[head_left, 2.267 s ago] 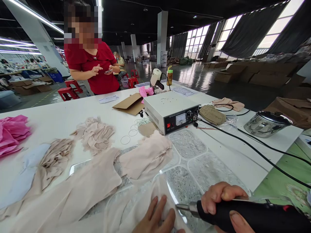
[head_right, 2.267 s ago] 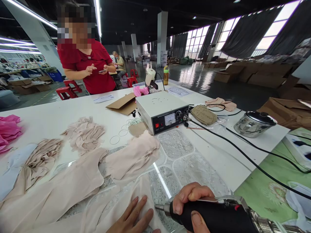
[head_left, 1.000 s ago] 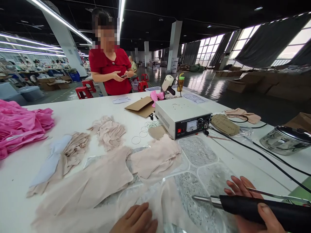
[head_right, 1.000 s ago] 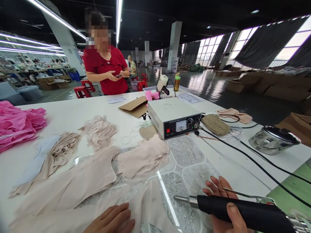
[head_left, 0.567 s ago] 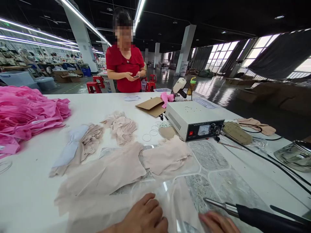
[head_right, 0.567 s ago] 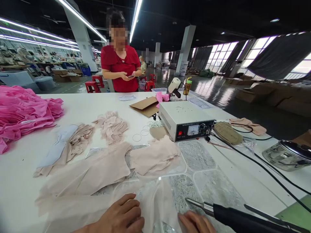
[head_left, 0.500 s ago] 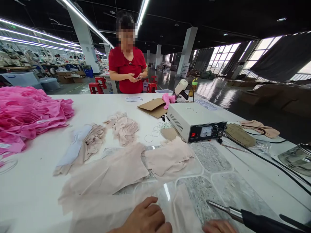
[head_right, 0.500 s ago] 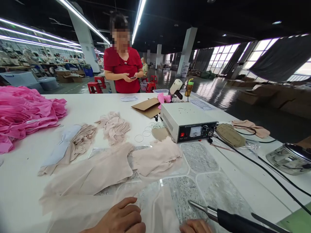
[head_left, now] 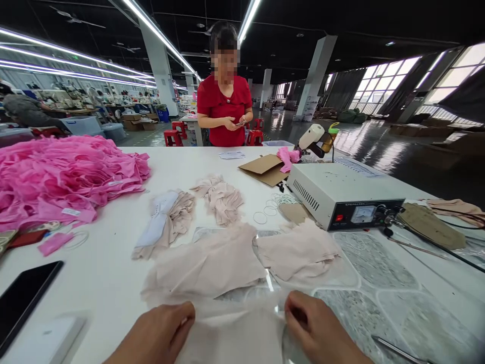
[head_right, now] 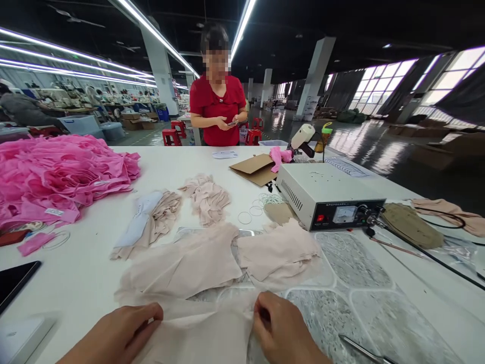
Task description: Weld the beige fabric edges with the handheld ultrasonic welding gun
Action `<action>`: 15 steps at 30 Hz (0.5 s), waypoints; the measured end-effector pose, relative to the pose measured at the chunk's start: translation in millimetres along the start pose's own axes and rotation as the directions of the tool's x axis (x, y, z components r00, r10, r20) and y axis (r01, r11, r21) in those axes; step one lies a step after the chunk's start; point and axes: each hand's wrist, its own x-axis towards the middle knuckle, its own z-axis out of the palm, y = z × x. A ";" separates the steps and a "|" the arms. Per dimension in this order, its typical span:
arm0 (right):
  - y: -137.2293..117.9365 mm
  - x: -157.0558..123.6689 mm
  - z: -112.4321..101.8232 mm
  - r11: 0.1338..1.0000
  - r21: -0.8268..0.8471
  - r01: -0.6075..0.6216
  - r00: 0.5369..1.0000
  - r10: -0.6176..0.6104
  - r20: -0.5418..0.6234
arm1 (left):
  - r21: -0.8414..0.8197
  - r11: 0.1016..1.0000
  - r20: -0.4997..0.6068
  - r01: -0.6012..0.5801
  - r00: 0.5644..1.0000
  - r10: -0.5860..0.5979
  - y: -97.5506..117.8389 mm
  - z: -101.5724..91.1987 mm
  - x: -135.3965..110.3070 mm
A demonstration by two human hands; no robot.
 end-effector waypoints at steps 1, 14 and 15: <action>-0.2 6.9 2.7 1.000 -0.027 0.008 1.000 -0.008 -0.008 | 0.043 0.999 -0.012 -0.014 1.000 0.015 -4.2 2.8 1.9; 0.3 21.7 19.2 0.964 -0.039 0.264 0.962 -0.259 0.090 | 0.285 0.882 -0.424 -0.376 0.776 0.468 0.6 48.2 35.8; -2.1 19.8 15.7 0.965 -0.009 0.261 0.961 -0.259 0.101 | 0.291 0.876 -0.441 -0.384 0.759 0.479 -0.2 51.2 36.3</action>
